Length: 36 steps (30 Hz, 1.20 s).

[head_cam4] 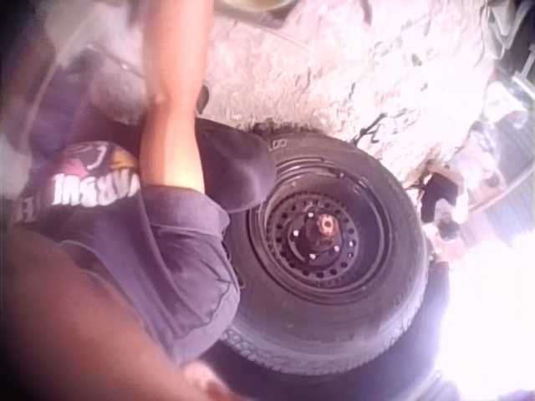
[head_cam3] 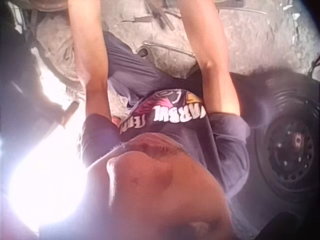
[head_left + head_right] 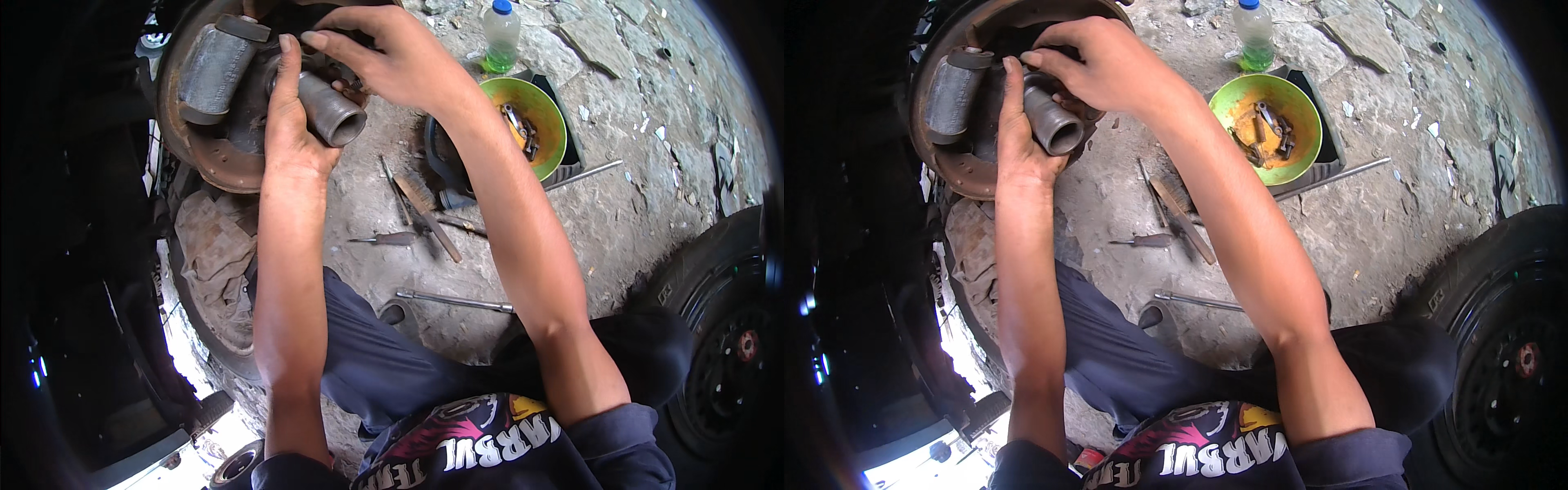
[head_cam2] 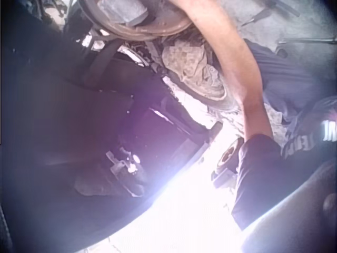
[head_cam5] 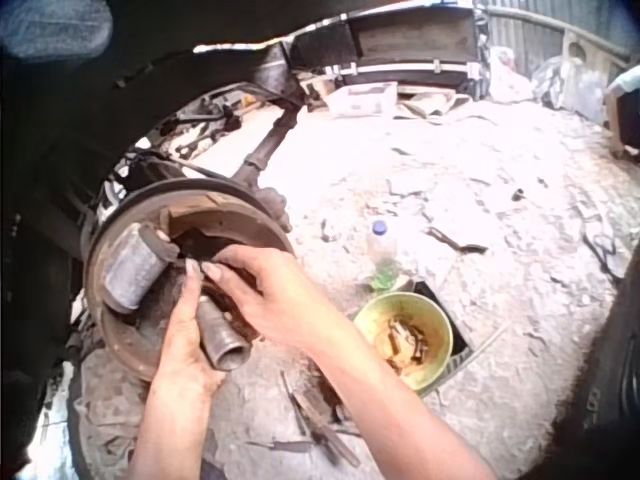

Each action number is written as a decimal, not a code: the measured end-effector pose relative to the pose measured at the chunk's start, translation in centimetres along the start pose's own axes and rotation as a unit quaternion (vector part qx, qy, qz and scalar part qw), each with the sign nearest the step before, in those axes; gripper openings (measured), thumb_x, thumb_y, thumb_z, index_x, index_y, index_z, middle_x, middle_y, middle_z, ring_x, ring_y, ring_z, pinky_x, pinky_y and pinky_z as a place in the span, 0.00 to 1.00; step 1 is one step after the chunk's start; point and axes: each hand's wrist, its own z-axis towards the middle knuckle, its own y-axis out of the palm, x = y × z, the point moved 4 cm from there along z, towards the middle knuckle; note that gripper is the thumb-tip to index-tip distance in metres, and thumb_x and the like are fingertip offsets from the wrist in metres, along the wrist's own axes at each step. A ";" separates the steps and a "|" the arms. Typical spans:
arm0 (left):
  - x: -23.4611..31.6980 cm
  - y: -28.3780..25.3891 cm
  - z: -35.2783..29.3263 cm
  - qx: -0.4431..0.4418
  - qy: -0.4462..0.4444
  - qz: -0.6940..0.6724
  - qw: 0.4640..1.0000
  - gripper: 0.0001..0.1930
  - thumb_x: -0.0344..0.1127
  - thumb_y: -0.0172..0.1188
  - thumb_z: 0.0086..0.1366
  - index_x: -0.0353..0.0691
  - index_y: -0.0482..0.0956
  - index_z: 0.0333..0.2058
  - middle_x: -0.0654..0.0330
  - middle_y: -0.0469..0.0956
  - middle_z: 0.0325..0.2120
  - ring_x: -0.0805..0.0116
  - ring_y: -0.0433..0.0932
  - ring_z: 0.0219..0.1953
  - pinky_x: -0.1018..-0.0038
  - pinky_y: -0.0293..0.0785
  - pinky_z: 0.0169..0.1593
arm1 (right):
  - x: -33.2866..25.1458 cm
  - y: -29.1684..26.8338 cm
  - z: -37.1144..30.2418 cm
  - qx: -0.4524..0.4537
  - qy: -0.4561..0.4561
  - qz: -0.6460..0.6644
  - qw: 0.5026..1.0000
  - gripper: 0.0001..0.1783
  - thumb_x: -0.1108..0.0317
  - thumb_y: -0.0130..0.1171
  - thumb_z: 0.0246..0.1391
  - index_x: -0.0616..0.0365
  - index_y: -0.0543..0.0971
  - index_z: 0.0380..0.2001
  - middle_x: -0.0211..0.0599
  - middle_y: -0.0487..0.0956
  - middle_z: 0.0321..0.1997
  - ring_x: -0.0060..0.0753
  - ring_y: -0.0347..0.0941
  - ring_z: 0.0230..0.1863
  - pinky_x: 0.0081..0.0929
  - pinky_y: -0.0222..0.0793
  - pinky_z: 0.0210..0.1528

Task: The person installs a wheel hub and a metal sleeve onto an axle spindle, then places small components from a bowl into the brake backing plate assembly by hand.

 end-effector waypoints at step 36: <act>-0.3 0.7 -1.0 0.006 0.062 0.126 0.990 0.38 0.68 0.37 0.70 0.47 0.55 0.67 0.57 0.65 0.62 0.61 0.67 0.64 0.61 0.69 0.64 | 2.6 3.9 -0.2 0.148 0.196 0.224 0.943 0.14 0.61 0.74 0.49 0.60 0.87 0.33 0.29 0.80 0.22 0.15 0.70 0.19 0.16 0.64 0.18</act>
